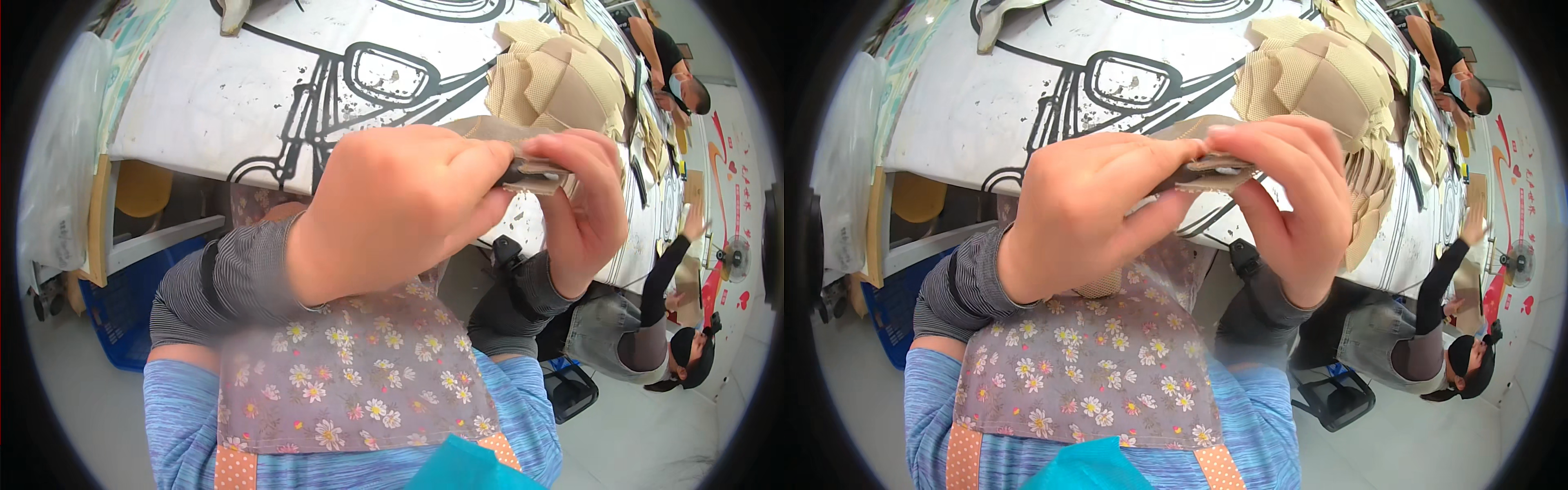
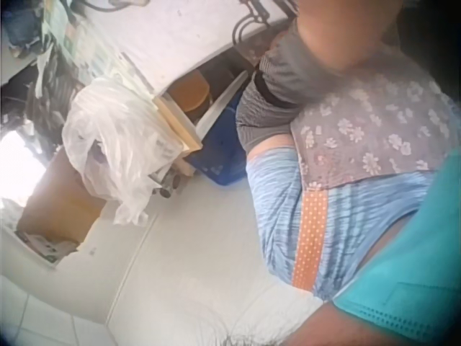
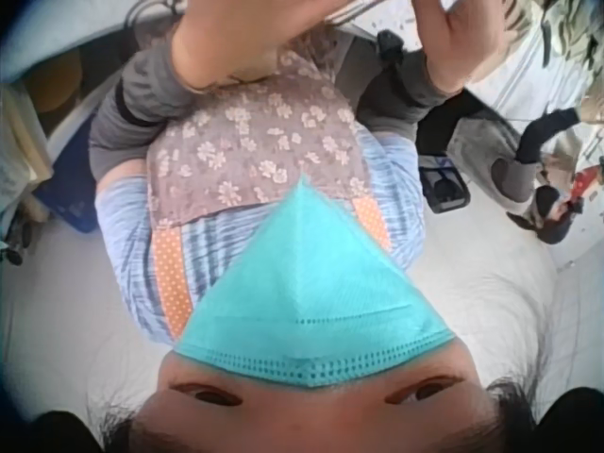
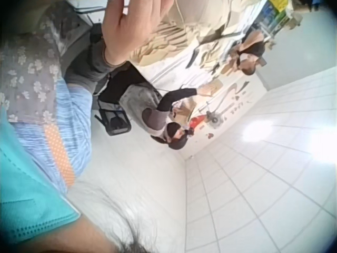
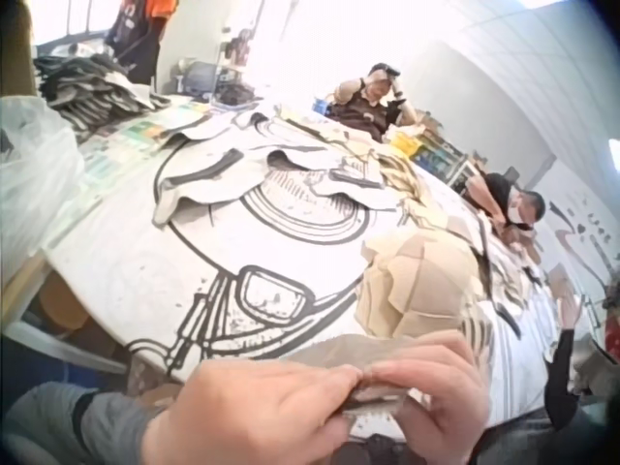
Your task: Assembling and checking the alignment of various shoe upper components at a manufacturing workstation.
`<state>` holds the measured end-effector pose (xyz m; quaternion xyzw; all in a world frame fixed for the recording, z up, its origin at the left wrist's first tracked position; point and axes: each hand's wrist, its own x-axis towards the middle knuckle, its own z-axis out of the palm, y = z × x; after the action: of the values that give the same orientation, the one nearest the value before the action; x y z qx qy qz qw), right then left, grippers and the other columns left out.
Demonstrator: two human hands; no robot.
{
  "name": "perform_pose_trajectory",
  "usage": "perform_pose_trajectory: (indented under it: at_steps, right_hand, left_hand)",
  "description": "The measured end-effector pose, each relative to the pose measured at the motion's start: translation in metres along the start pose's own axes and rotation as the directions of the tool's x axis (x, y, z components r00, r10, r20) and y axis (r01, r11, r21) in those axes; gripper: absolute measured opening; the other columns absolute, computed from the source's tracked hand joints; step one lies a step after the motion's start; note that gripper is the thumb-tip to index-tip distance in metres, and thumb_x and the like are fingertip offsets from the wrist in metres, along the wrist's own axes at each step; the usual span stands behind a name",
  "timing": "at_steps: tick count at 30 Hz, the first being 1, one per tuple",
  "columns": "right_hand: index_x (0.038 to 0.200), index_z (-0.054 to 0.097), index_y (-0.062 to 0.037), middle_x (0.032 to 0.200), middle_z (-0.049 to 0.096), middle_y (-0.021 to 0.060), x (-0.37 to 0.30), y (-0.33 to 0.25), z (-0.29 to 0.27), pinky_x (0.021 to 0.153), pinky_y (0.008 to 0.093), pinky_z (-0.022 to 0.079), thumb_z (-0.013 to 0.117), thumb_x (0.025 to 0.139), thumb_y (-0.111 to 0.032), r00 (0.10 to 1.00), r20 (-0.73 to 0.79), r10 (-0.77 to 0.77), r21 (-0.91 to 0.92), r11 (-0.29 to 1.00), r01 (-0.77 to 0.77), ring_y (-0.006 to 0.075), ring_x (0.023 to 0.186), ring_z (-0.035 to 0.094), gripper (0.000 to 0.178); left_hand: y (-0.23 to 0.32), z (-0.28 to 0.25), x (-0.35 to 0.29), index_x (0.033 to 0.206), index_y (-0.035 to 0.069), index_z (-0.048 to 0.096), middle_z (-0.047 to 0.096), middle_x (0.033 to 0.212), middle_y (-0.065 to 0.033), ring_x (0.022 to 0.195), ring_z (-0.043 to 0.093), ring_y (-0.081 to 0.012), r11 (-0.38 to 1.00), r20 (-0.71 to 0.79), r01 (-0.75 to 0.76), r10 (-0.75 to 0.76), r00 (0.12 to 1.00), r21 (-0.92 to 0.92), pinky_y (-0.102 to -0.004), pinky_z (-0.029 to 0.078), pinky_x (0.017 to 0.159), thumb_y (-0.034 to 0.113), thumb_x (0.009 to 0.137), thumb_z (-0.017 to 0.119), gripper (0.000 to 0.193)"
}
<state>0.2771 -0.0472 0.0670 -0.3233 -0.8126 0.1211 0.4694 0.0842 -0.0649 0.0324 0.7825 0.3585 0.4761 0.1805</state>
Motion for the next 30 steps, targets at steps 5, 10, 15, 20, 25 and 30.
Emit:
perform_pose_trajectory:
  at_steps: [5,10,15,20,25,30]
  right_hand:
    - [0.091,0.066,-0.0012,0.084,0.067,0.0056,0.012,-0.006,0.000,0.073,0.0320,0.047,0.069,0.071,0.004,0.977,0.170,0.131,-0.096,0.989,-0.115,0.0228,0.079,0.060,0.021]
    - [0.097,0.064,-0.0019,0.091,0.067,0.0054,0.023,0.001,0.014,0.073,0.0298,0.047,0.070,0.073,0.005,0.991,0.057,0.123,-0.100,0.988,-0.117,0.0218,0.078,0.061,0.026]
    - [0.102,0.061,-0.0037,0.088,0.062,0.0042,0.031,0.033,0.039,0.069,0.0270,0.047,0.074,0.075,0.004,0.909,-0.367,-0.199,-0.153,0.976,0.152,0.0193,0.081,0.060,0.031]
    - [0.085,0.060,-0.0045,0.085,0.058,0.0066,-0.011,0.012,0.070,0.066,0.0321,0.045,0.083,0.067,-0.005,0.937,-0.338,-0.091,-0.262,0.965,-0.001,0.0223,0.077,0.056,0.029]
    - [0.093,0.057,-0.0035,0.086,0.057,0.0081,-0.017,0.012,0.109,0.067,0.0327,0.046,0.084,0.063,-0.009,0.894,-0.421,0.153,-0.070,0.977,-0.200,0.0247,0.077,0.055,0.041]
    - [0.096,0.056,-0.0030,0.086,0.057,0.0094,-0.010,0.011,0.115,0.067,0.0333,0.046,0.077,0.066,-0.007,0.892,-0.394,0.223,-0.056,0.963,-0.265,0.0249,0.079,0.055,0.036]
  left_hand:
    - [-0.010,-0.009,0.008,0.101,0.001,0.067,0.067,0.080,-0.0123,0.064,0.062,-0.0260,0.995,0.114,0.092,-0.086,0.990,-0.050,-0.0302,0.049,0.058,0.006,0.079,0.068,0.023]
    - [-0.013,-0.022,0.030,0.098,0.000,0.069,0.065,0.074,-0.0006,0.064,0.051,-0.0040,0.873,0.315,0.422,-0.341,0.886,-0.245,-0.0234,0.044,0.058,0.018,0.089,0.067,0.021]
    - [-0.046,-0.019,0.031,0.101,-0.003,0.069,0.068,0.083,-0.0020,0.070,0.059,-0.0035,0.562,0.357,0.557,-0.433,0.828,-0.611,-0.0181,0.046,0.061,0.026,0.095,0.061,0.031]
    - [-0.050,-0.026,0.026,0.097,0.000,0.070,0.066,0.080,0.0001,0.065,0.057,-0.0030,0.426,0.397,0.633,-0.521,0.756,-0.646,-0.0177,0.042,0.056,0.027,0.094,0.062,0.029]
    - [-0.047,-0.023,0.024,0.089,0.002,0.070,0.053,0.065,0.0077,0.053,0.042,-0.0004,0.350,0.336,0.647,-0.636,0.695,-0.677,-0.0181,0.029,0.046,0.023,0.093,0.063,0.023]
    - [-0.046,-0.017,0.020,0.089,0.001,0.070,0.053,0.066,0.0071,0.054,0.039,-0.0004,0.474,0.225,0.585,-0.617,0.754,-0.658,-0.0184,0.027,0.048,0.021,0.093,0.063,0.022]
